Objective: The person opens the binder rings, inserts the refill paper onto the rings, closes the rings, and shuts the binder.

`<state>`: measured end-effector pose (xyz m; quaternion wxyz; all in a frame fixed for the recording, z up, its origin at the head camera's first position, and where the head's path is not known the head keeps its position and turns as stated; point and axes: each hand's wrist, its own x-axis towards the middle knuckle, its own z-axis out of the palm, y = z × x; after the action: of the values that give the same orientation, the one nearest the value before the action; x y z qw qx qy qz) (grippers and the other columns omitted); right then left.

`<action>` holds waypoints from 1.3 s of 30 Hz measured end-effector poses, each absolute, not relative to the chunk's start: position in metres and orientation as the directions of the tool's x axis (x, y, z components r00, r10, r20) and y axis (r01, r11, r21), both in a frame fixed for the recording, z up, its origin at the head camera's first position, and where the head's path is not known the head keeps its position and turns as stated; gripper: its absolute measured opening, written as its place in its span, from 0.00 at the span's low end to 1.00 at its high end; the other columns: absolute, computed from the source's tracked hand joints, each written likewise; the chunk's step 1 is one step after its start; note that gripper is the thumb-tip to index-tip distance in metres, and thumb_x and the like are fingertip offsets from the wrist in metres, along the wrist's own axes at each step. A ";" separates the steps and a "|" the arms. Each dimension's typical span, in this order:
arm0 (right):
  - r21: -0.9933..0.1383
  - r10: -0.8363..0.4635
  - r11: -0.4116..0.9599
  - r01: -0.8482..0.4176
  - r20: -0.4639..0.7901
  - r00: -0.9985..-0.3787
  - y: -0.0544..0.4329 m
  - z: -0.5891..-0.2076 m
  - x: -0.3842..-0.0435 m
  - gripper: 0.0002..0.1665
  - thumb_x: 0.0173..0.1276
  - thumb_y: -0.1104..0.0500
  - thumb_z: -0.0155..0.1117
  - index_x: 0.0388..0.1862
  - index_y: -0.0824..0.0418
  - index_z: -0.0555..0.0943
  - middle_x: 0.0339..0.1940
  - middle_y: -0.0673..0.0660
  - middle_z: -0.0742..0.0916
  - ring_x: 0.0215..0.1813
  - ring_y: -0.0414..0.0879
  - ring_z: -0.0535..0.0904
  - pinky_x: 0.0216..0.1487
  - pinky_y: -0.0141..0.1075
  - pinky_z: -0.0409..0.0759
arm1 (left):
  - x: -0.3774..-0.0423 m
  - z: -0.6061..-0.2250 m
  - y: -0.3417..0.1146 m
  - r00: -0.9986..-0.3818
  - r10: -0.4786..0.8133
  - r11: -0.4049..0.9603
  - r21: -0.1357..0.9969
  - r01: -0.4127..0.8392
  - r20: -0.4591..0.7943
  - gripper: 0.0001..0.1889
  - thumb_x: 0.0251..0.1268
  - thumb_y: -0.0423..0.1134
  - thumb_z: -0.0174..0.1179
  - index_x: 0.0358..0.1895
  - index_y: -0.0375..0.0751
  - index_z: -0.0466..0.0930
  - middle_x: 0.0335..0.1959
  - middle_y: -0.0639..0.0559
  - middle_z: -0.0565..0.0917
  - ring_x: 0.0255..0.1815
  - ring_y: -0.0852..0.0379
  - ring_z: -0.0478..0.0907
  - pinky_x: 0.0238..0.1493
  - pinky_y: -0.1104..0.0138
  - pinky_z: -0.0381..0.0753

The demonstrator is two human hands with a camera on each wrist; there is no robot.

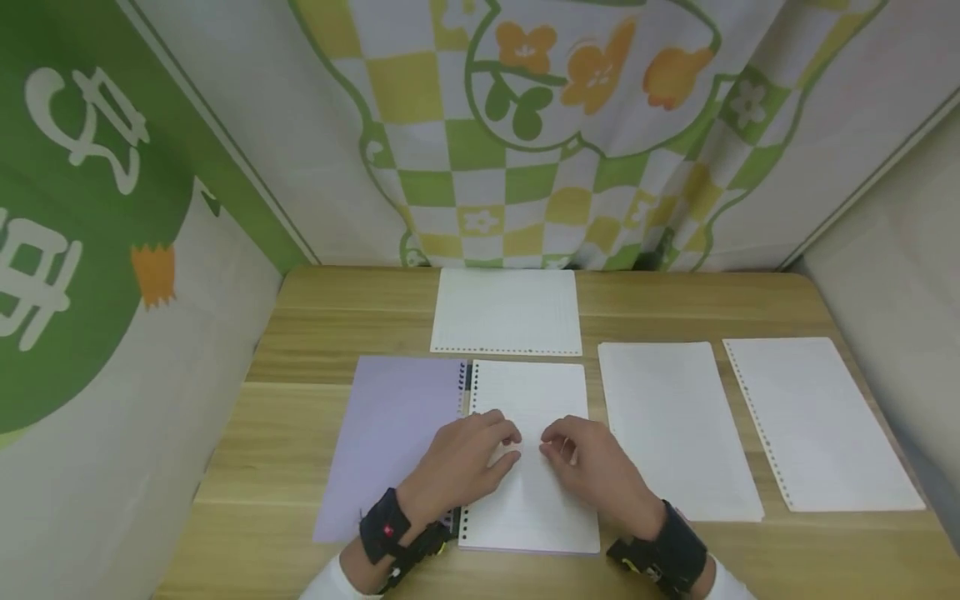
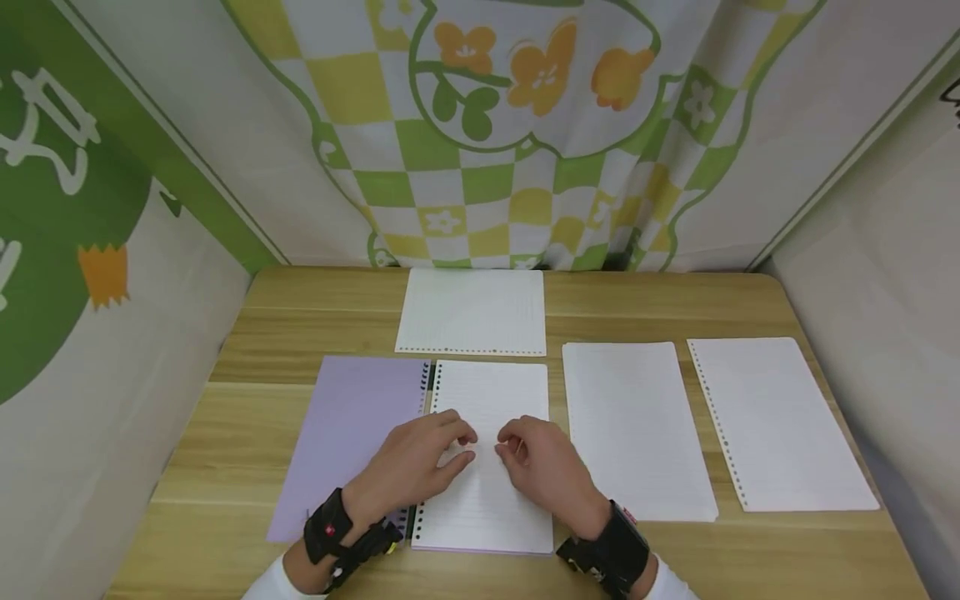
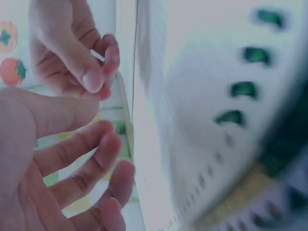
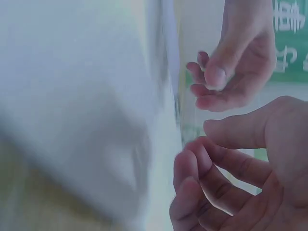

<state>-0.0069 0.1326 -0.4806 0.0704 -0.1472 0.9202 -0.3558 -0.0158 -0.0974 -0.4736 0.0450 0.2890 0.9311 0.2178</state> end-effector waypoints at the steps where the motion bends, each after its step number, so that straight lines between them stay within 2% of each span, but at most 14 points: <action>1: -0.675 -0.307 0.705 -0.219 -0.012 -0.952 0.139 -0.481 -0.010 0.04 0.71 0.64 0.74 0.43 0.58 0.90 0.31 0.44 0.86 0.33 0.35 0.78 0.35 0.29 0.80 | -0.019 -0.473 -0.092 -0.821 0.569 0.740 0.409 0.535 0.045 0.10 0.75 0.47 0.68 0.52 0.52 0.89 0.45 0.60 0.87 0.40 0.61 0.83 0.37 0.69 0.80; 4: -0.663 -0.268 0.716 -0.220 0.030 -0.963 0.160 -0.482 -0.015 0.06 0.72 0.65 0.72 0.46 0.61 0.89 0.36 0.49 0.89 0.37 0.38 0.79 0.38 0.32 0.82 | -0.028 -0.470 -0.077 -0.796 0.604 0.735 0.354 0.578 0.047 0.15 0.75 0.48 0.67 0.60 0.51 0.87 0.54 0.56 0.87 0.46 0.55 0.84 0.42 0.65 0.83; 9: -0.647 -0.170 0.746 -0.158 0.044 -0.984 0.197 -0.484 -0.021 0.11 0.74 0.64 0.70 0.53 0.65 0.87 0.42 0.55 0.89 0.43 0.45 0.83 0.42 0.37 0.85 | -0.039 -0.466 -0.052 -0.742 0.670 0.700 0.303 0.647 0.037 0.18 0.76 0.49 0.66 0.63 0.51 0.85 0.61 0.54 0.85 0.57 0.51 0.84 0.52 0.59 0.85; 14: -0.616 -0.051 0.785 -0.073 0.053 -0.997 0.235 -0.483 -0.019 0.19 0.75 0.62 0.70 0.60 0.70 0.83 0.53 0.67 0.87 0.52 0.60 0.85 0.50 0.53 0.86 | -0.043 -0.470 -0.021 -0.675 0.738 0.649 0.288 0.704 -0.013 0.21 0.78 0.50 0.64 0.69 0.51 0.81 0.69 0.53 0.82 0.70 0.48 0.78 0.64 0.55 0.83; 17: -0.603 0.007 0.797 -0.020 0.042 -0.999 0.257 -0.482 -0.017 0.24 0.76 0.61 0.69 0.64 0.73 0.79 0.63 0.73 0.82 0.63 0.69 0.80 0.61 0.64 0.81 | -0.041 -0.476 -0.003 -0.628 0.777 0.612 0.285 0.738 -0.042 0.24 0.78 0.51 0.63 0.72 0.51 0.79 0.73 0.53 0.79 0.76 0.49 0.74 0.69 0.55 0.80; 21: -0.565 0.069 0.822 0.069 -0.022 -0.997 0.281 -0.484 -0.014 0.32 0.76 0.58 0.68 0.70 0.75 0.73 0.73 0.80 0.73 0.76 0.77 0.67 0.73 0.72 0.67 | -0.032 -0.483 0.016 -0.571 0.818 0.569 0.248 0.784 -0.073 0.28 0.79 0.52 0.60 0.77 0.53 0.74 0.79 0.52 0.74 0.81 0.48 0.68 0.74 0.55 0.76; 26: -0.554 0.093 0.819 0.146 -0.122 -0.988 0.300 -0.486 -0.009 0.39 0.77 0.54 0.67 0.75 0.78 0.67 0.77 0.84 0.67 0.78 0.81 0.60 0.74 0.75 0.63 | -0.022 -0.490 0.027 -0.539 0.836 0.548 0.134 0.825 -0.100 0.29 0.81 0.56 0.55 0.79 0.55 0.71 0.83 0.54 0.68 0.84 0.42 0.62 0.79 0.53 0.70; 30: -0.580 0.109 0.795 0.177 -0.152 -0.982 0.308 -0.488 -0.004 0.40 0.79 0.52 0.65 0.76 0.78 0.66 0.76 0.83 0.68 0.77 0.80 0.62 0.73 0.74 0.66 | -0.018 -0.495 0.029 -0.541 0.833 0.551 0.083 0.831 -0.116 0.28 0.81 0.58 0.55 0.78 0.56 0.73 0.83 0.56 0.68 0.85 0.42 0.61 0.80 0.53 0.68; 35: -0.627 0.153 0.756 0.186 -0.107 -0.983 0.311 -0.490 0.001 0.36 0.79 0.55 0.66 0.74 0.76 0.69 0.75 0.81 0.71 0.73 0.79 0.70 0.68 0.70 0.74 | -0.015 -0.499 0.032 -0.546 0.829 0.556 0.081 0.827 -0.120 0.27 0.81 0.57 0.54 0.78 0.55 0.73 0.83 0.56 0.69 0.84 0.42 0.63 0.79 0.54 0.69; 39: -0.655 0.178 0.724 0.215 -0.123 -0.976 0.314 -0.491 -0.001 0.36 0.79 0.56 0.66 0.75 0.76 0.68 0.77 0.81 0.69 0.75 0.79 0.69 0.71 0.67 0.74 | -0.014 -0.500 0.034 -0.557 0.823 0.567 0.100 0.818 -0.114 0.26 0.82 0.55 0.54 0.77 0.55 0.74 0.82 0.55 0.69 0.83 0.42 0.64 0.78 0.54 0.70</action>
<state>-0.0007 0.3139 -0.4911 0.0257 0.1059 0.9282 -0.3559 -0.0141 0.0341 -0.5002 0.0738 0.4651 0.8820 0.0177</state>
